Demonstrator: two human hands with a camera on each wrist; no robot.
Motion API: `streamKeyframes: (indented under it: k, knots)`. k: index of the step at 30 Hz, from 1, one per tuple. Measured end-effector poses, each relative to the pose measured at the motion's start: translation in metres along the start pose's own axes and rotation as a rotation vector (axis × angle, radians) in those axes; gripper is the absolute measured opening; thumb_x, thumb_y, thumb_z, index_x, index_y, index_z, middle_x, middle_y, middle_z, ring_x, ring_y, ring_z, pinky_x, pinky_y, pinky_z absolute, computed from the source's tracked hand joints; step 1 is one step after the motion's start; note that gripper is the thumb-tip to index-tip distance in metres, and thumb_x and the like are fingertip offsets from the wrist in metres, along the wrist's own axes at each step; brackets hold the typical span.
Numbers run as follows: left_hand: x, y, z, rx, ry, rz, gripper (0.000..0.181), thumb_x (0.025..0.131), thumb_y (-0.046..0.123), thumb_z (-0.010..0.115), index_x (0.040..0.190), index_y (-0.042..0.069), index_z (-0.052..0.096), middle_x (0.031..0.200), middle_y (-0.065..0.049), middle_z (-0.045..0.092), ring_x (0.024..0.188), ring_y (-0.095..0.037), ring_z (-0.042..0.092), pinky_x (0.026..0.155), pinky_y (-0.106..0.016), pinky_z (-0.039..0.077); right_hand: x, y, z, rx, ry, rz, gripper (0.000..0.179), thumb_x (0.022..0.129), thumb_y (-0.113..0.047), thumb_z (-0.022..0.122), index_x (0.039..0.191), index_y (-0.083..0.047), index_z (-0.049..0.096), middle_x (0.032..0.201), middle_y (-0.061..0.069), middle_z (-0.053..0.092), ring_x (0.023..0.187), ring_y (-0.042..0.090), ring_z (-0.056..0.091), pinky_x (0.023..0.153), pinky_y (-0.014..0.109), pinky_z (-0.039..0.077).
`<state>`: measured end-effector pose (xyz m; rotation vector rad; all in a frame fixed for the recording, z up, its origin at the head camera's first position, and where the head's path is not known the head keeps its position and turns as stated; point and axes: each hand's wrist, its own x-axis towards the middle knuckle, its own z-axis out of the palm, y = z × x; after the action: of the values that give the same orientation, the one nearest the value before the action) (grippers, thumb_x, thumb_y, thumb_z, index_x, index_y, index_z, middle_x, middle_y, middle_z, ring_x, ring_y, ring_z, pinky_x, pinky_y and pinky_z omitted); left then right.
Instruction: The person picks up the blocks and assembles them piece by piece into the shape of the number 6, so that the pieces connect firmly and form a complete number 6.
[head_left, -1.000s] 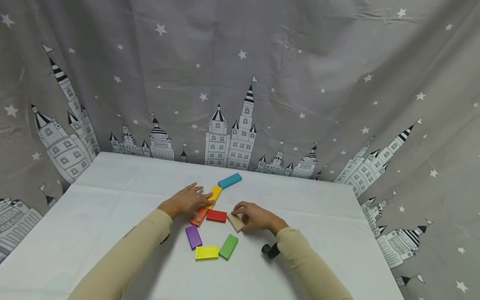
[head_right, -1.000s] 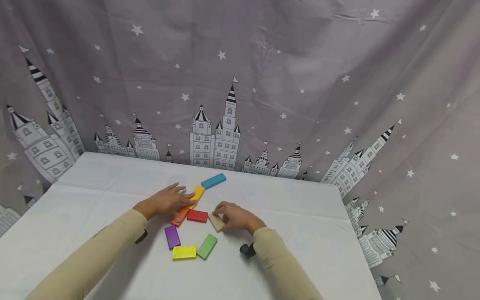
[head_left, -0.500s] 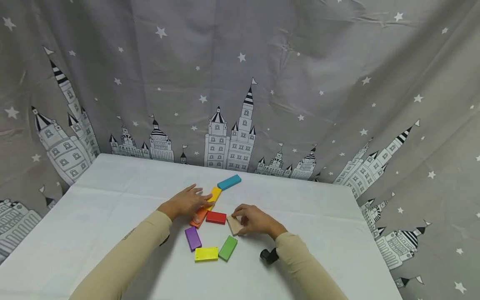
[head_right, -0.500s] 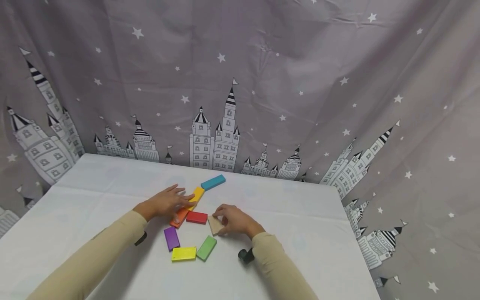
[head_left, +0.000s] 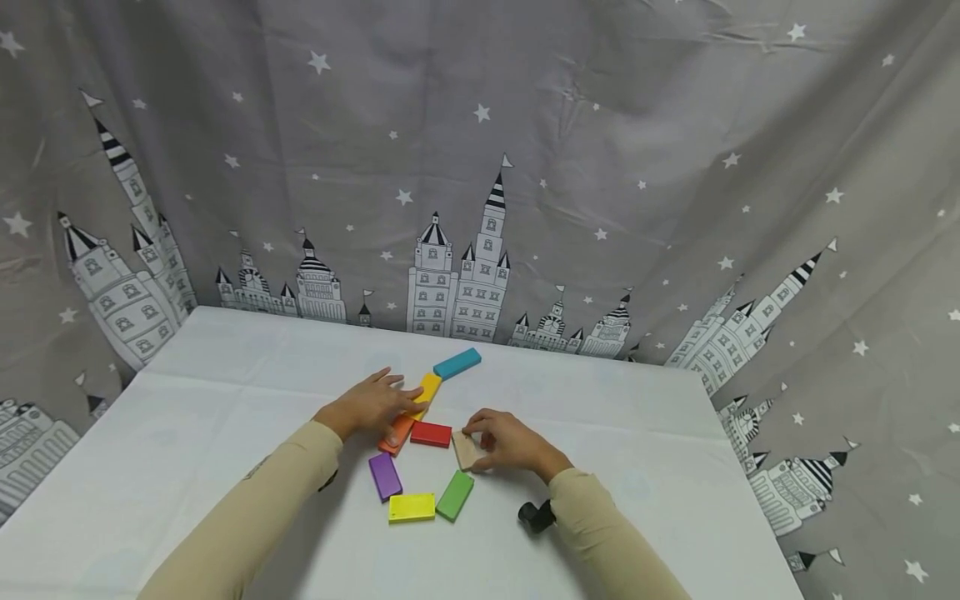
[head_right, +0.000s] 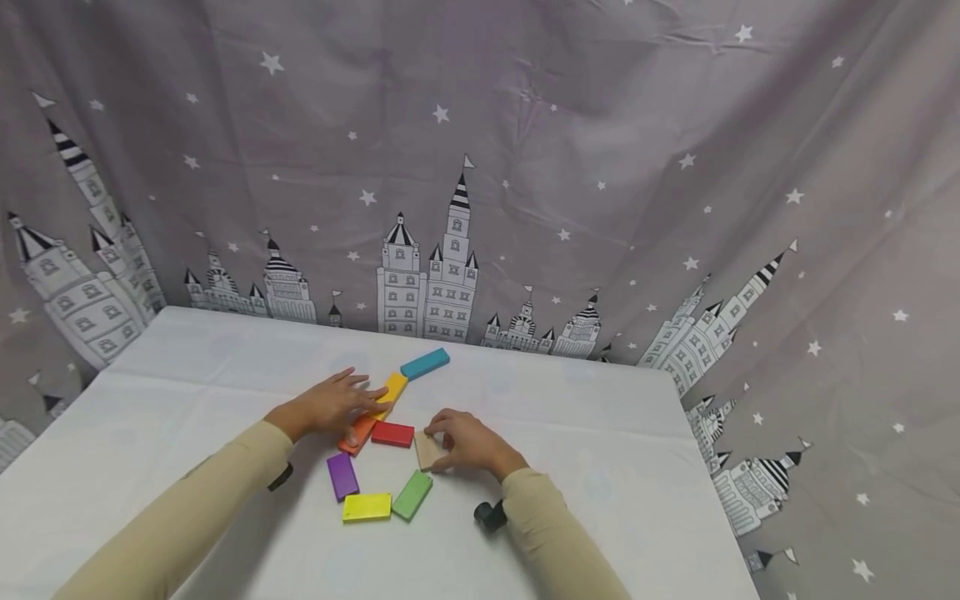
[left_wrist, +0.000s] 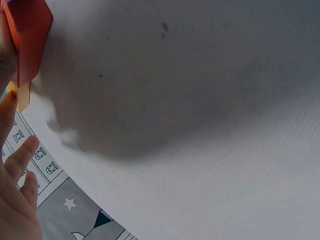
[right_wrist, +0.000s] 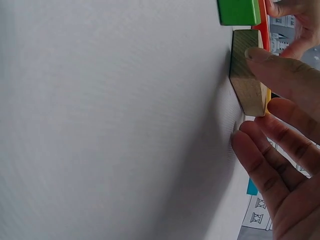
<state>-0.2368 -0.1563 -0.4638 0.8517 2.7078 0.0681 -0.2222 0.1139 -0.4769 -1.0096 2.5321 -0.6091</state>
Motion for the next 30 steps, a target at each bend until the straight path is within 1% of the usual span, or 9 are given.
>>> streamKeyframes:
  k: [7, 14, 22, 26, 30]
  knots:
    - [-0.0002, 0.001, -0.0004, -0.001, 0.013, 0.017, 0.063, 0.078, 0.032, 0.077, 0.137, 0.024, 0.056, 0.147, -0.005, 0.045, 0.137, -0.042, 0.034, 0.115, -0.058, 0.013, -0.0022, -0.001, 0.0022, -0.006, 0.021, 0.007, 0.05, 0.076, -0.024, 0.084, 0.12, -0.009, 0.067, 0.117, -0.001, 0.058, 0.084, 0.004, 0.053, 0.074, 0.016, 0.048]
    - [0.001, -0.0018, 0.0, 0.014, 0.004, 0.013, 0.061, 0.079, 0.031, 0.077, 0.137, 0.025, 0.056, 0.148, -0.005, 0.045, 0.136, -0.042, 0.035, 0.115, -0.058, 0.013, -0.0005, -0.0018, 0.0034, -0.021, 0.039, -0.002, 0.05, 0.076, -0.027, 0.084, 0.12, -0.01, 0.067, 0.116, -0.001, 0.058, 0.083, 0.004, 0.052, 0.073, 0.017, 0.047]
    - [0.0024, -0.0043, 0.0017, 0.016, -0.001, 0.022, 0.063, 0.078, 0.032, 0.078, 0.137, 0.025, 0.056, 0.148, -0.005, 0.045, 0.137, -0.041, 0.034, 0.116, -0.057, 0.013, -0.0003, -0.0019, 0.0047, -0.016, 0.042, 0.023, 0.05, 0.075, -0.029, 0.084, 0.119, -0.012, 0.068, 0.116, -0.002, 0.059, 0.082, 0.004, 0.051, 0.072, 0.017, 0.046]
    - [0.0033, -0.003, 0.0032, 0.002, 0.003, 0.021, 0.063, 0.078, 0.032, 0.078, 0.137, 0.025, 0.056, 0.148, -0.004, 0.045, 0.138, -0.041, 0.033, 0.116, -0.057, 0.013, -0.003, -0.0019, 0.0046, -0.016, 0.046, 0.018, 0.05, 0.075, -0.027, 0.084, 0.119, -0.011, 0.068, 0.115, -0.002, 0.059, 0.082, 0.005, 0.051, 0.072, 0.017, 0.047]
    - [0.0032, -0.0007, 0.0021, -0.017, 0.002, 0.015, 0.063, 0.078, 0.031, 0.078, 0.137, 0.026, 0.056, 0.149, -0.004, 0.044, 0.139, -0.04, 0.031, 0.116, -0.056, 0.011, -0.0062, -0.0015, 0.0039, 0.013, 0.051, 0.013, 0.05, 0.075, -0.026, 0.084, 0.12, -0.011, 0.067, 0.115, -0.001, 0.059, 0.083, 0.005, 0.052, 0.072, 0.017, 0.047]
